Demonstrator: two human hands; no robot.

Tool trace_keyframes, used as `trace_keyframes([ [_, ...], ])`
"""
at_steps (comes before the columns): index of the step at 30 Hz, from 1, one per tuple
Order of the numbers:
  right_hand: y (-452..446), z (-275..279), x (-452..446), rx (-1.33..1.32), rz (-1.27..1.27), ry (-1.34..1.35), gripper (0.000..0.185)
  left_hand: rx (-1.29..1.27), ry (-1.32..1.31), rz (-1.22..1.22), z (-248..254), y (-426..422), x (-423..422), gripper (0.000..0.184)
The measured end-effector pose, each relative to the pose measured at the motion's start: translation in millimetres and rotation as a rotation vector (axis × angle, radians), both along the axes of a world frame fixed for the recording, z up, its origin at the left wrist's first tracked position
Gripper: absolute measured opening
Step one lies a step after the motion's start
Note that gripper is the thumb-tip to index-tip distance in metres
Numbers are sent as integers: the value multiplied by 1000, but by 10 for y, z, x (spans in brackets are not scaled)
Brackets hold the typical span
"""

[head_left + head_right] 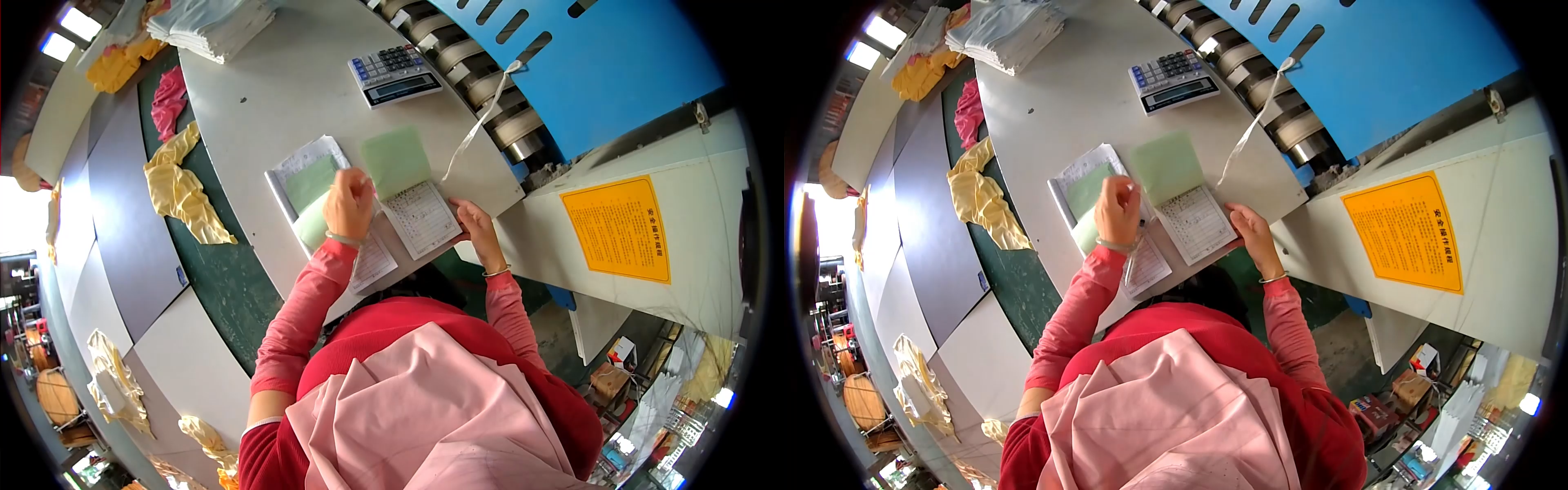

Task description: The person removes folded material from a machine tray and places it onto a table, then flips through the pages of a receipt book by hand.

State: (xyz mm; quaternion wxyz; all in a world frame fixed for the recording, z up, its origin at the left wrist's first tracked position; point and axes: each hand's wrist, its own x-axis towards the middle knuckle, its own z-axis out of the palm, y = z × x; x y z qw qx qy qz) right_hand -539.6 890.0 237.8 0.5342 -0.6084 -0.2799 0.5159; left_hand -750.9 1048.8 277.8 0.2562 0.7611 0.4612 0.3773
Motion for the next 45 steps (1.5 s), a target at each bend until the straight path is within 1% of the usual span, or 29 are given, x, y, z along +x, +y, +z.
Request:
trace_keyframes([
  [2,2,-38,16,20,1,-7,47,10,51,-281,-81,-187,-100,14],
  [3,1,-39,20,22,5,-4,47,24,144,-536,-76,-243,-168,23],
  [5,-2,-46,15,24,3,-1,47,330,103,-588,-113,-345,-54,35],
  [8,-9,-7,7,25,-8,-23,46,304,248,-466,-235,-418,-36,40],
  [11,-18,-43,16,39,-5,-79,46,264,317,-502,-356,-403,-65,37],
  [14,-8,-108,18,72,1,-133,49,303,287,-538,-386,-352,-76,28],
  [17,-7,-103,21,75,5,-150,49,387,265,-490,-493,-341,-60,18],
  [20,-17,-115,33,66,13,-134,49,409,245,-461,-464,-346,-36,11],
  [23,-16,-105,32,65,15,-116,49,344,238,-441,-429,-338,-12,9],
  [26,-18,-130,40,68,3,-128,48,308,149,-407,-372,-314,16,6],
  [34,-10,-128,40,55,-2,-121,44,216,158,-412,-352,-286,4,7],
  [35,-16,-124,43,28,-8,-82,44,195,156,-412,-350,-278,1,8],
  [38,-17,-58,34,-40,-27,14,44,-21,98,-178,-220,-114,23,9],
  [39,-2,0,12,-52,-36,32,43,-21,-60,-117,-304,70,10,10],
  [40,2,29,1,-64,-45,49,42,-121,-141,10,-186,186,-5,9],
  [41,-7,-9,2,-18,-37,30,42,-220,-221,137,-65,250,-13,9],
  [43,-6,-107,22,75,-18,-10,43,-237,-266,52,111,162,-53,9],
  [44,-9,-128,40,71,-19,-5,42,-246,-288,11,149,87,-94,9],
  [45,-9,-137,49,68,-19,2,42,-140,-222,-149,24,-17,-112,7],
])
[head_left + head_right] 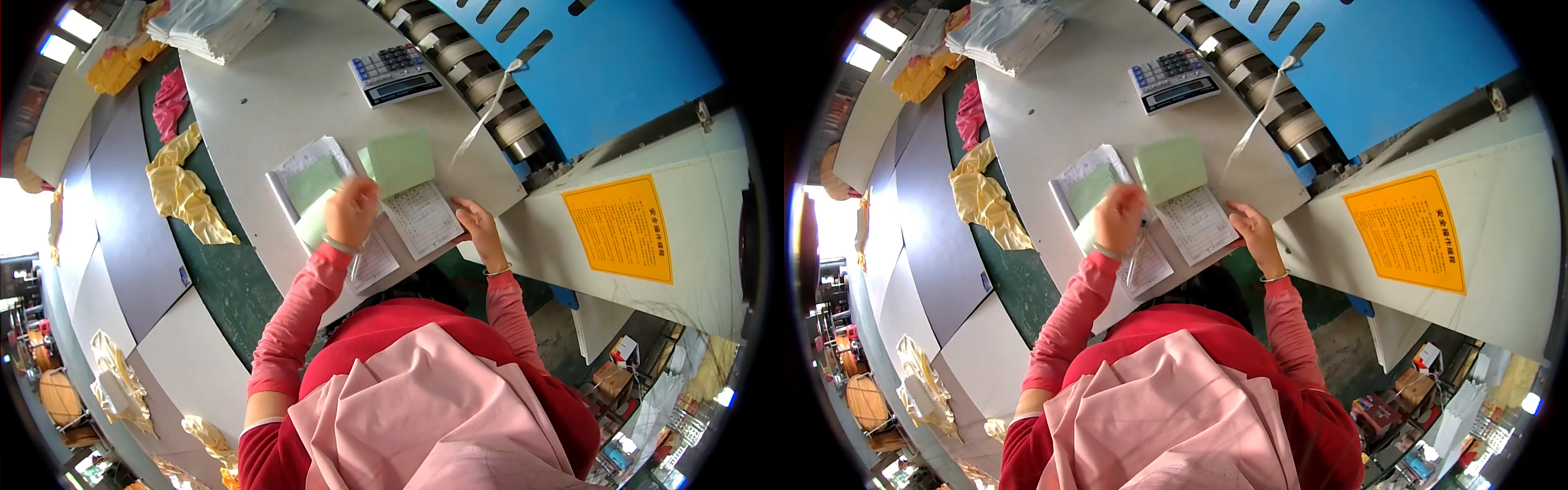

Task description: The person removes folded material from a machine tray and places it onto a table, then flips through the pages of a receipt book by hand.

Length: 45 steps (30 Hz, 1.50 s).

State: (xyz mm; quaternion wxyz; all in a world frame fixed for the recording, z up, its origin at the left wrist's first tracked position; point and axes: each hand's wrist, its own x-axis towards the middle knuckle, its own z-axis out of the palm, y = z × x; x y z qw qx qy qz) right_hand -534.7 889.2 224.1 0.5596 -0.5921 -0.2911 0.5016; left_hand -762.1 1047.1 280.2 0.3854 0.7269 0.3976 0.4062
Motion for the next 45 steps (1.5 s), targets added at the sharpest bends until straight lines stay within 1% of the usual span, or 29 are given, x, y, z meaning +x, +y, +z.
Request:
trace_keyframes([
  [1,5,2,-4,-4,0,7,42,226,76,-226,-20,-63,-47,13],
  [2,7,3,-8,-13,-5,8,41,307,274,-344,-44,-171,-50,29],
  [4,3,54,-17,-35,-17,8,40,413,357,-387,-82,-317,25,46],
  [7,0,96,-26,-45,-26,-14,39,429,478,-350,-233,-404,47,60],
  [8,-2,109,-32,-47,-30,-13,39,434,503,-340,-275,-412,42,59],
  [10,-3,124,-44,-50,-34,-8,39,444,554,-319,-203,-412,40,57],
  [13,0,111,-33,-57,-25,-44,39,454,533,-317,-227,-395,42,52],
  [16,9,148,-57,-34,-37,-42,37,452,534,-349,-339,-366,38,37],
  [19,9,189,-59,-64,-27,-55,36,615,438,-313,-444,-294,73,21],
  [22,-2,112,-39,-63,-18,-4,35,605,497,-306,-438,-272,94,12],
  [25,7,153,-54,-61,-26,7,36,433,435,-240,-317,-186,149,9],
  [26,10,170,-56,-77,-28,14,36,249,523,-276,-258,-110,142,8],
  [28,5,189,-56,-112,-30,30,37,30,190,-23,-247,8,190,6],
  [30,-3,101,-34,-71,-15,22,39,-50,49,120,-178,243,159,8],
  [31,-4,60,-22,-49,-7,18,40,30,81,193,-128,295,125,8],
  [34,1,13,-24,12,-16,-5,41,177,37,58,17,104,51,9],
  [35,4,13,-24,0,-14,0,41,246,119,-115,10,2,21,9],
  [36,1,24,-16,-12,-11,5,41,319,206,-322,-111,-54,-45,21],
  [38,-3,20,-8,-18,-2,-17,43,470,363,-357,11,-276,60,35],
  [40,1,13,-10,-6,13,-69,48,494,439,-328,-177,-372,83,42],
  [41,-1,23,-10,-14,4,-47,46,507,476,-313,-288,-390,87,46],
  [43,-6,101,-30,-30,-18,-1,41,505,489,-345,-330,-375,92,39],
  [45,-10,131,-39,-33,-21,-5,40,514,492,-368,-369,-361,94,31],
])
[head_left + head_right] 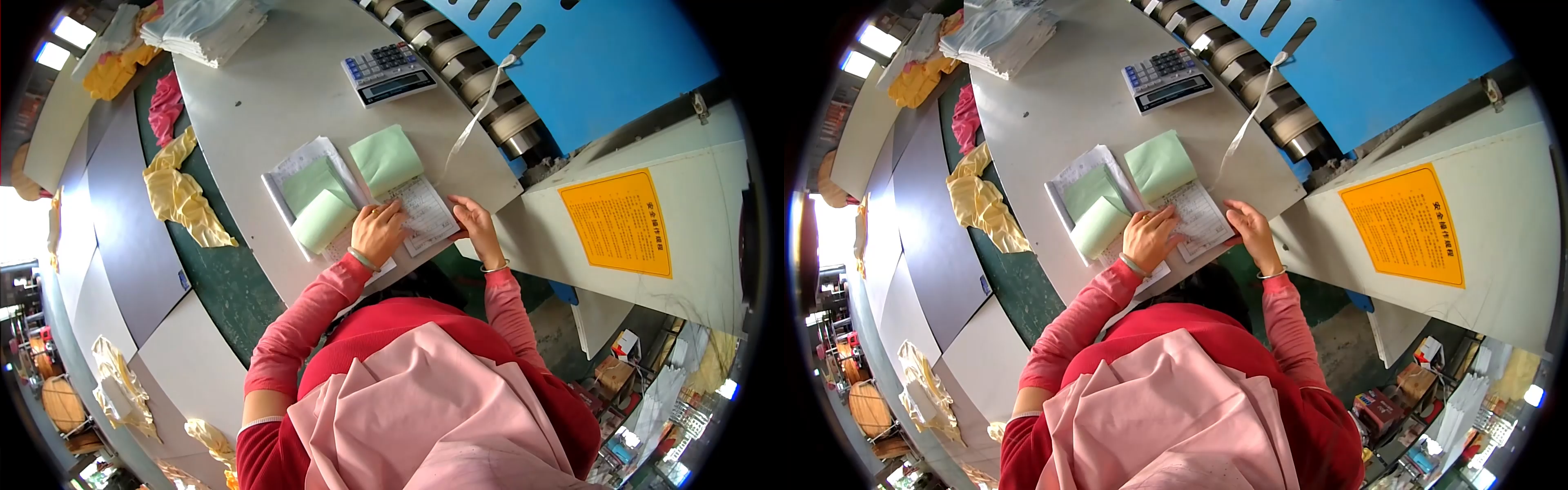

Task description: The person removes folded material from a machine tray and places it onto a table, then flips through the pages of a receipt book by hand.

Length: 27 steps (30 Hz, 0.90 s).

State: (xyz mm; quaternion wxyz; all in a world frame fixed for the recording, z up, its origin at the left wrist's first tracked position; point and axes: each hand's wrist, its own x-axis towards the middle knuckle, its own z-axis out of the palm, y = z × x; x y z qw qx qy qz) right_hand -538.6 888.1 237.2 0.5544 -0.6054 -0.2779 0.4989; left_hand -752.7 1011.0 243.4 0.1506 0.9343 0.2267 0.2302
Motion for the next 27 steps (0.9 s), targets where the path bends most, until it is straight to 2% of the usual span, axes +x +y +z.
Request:
trace_keyframes([
  [4,16,-93,23,36,34,-102,48,17,-30,-3,-88,60,5,17],
  [8,6,-89,26,20,27,-59,46,-27,-40,34,26,89,42,10],
  [11,17,-5,1,-19,-3,20,41,-278,-151,172,77,213,85,6],
  [13,9,70,-11,-73,-5,76,41,-397,-268,439,144,415,109,5],
  [15,1,-70,0,-19,-11,36,41,-344,-431,597,283,628,69,8],
  [18,8,-83,13,25,-10,-28,41,-357,-440,485,438,529,-13,10],
  [19,12,-74,7,32,-8,-48,41,-253,-412,323,380,447,-43,12],
  [21,17,-156,30,50,11,-50,41,-150,-175,13,300,279,-100,25],
  [24,-12,-180,66,16,29,-85,42,-9,-74,55,239,-1,11,38],
  [27,-16,-183,81,-11,37,-107,44,-27,31,29,52,-26,-22,47],
])
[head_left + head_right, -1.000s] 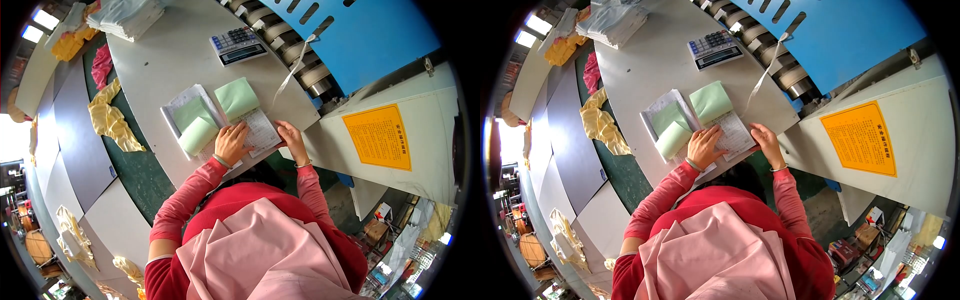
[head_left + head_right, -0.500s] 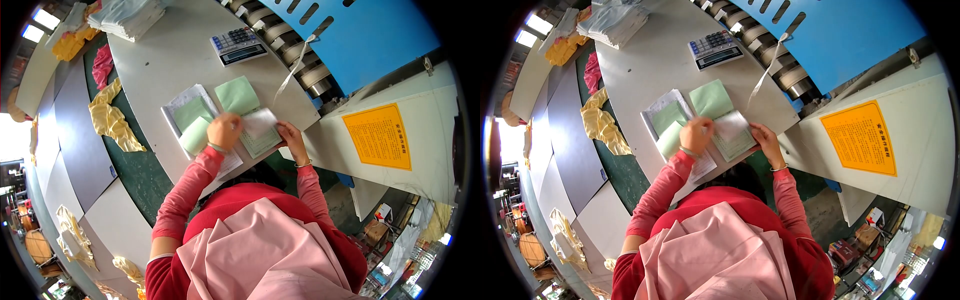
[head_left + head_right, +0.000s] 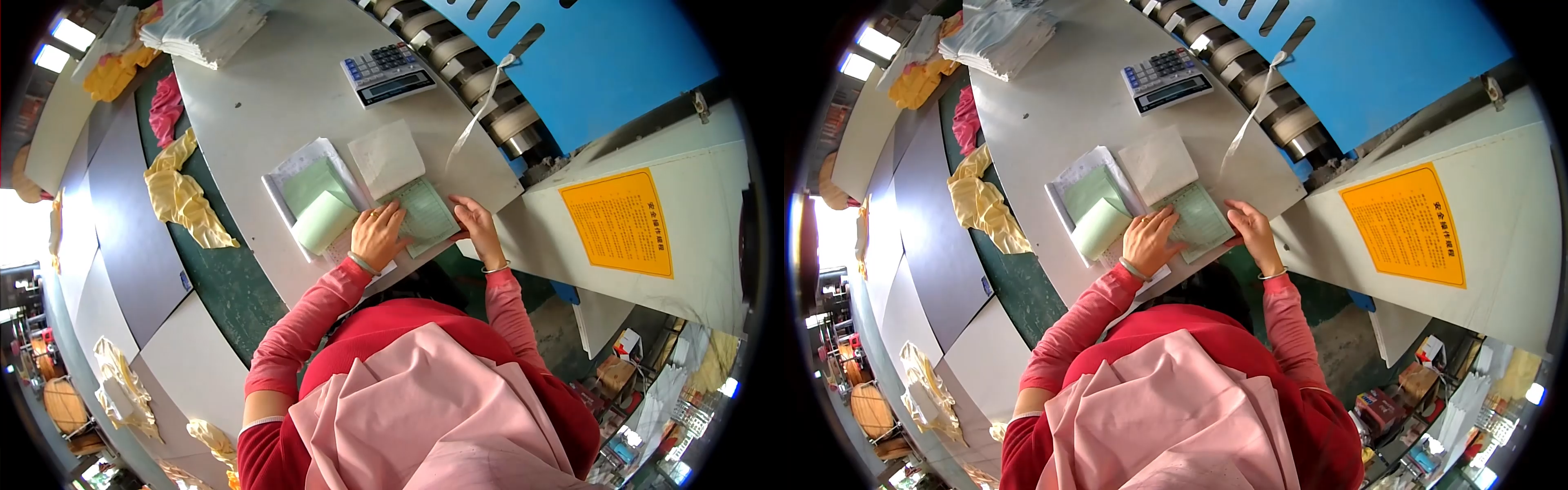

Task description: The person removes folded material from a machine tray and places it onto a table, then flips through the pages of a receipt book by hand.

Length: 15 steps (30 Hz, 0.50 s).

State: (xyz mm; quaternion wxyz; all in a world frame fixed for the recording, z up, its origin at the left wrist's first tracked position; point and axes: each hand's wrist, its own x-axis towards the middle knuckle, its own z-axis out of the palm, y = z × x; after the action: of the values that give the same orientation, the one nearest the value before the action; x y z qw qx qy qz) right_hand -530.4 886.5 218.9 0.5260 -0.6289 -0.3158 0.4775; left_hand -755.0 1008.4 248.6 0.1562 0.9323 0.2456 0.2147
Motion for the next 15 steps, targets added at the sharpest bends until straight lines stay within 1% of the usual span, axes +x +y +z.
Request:
trace_keyframes([
  [3,1,-16,-2,11,-4,-16,45,12,-3,-27,-33,46,18,33],
  [6,13,-29,-19,38,-19,0,47,-113,5,18,-27,148,36,22],
  [9,24,26,-35,44,-26,32,46,-234,-83,264,91,316,57,11],
  [10,22,49,-44,42,-27,44,45,-212,-138,377,173,432,90,15],
  [12,20,-7,-36,53,-25,2,44,72,-370,571,389,598,126,19],
  [13,25,-24,-28,60,-22,-21,43,87,-362,471,389,585,114,22],
  [15,19,16,-25,46,-14,36,42,117,-345,274,383,511,46,27],
])
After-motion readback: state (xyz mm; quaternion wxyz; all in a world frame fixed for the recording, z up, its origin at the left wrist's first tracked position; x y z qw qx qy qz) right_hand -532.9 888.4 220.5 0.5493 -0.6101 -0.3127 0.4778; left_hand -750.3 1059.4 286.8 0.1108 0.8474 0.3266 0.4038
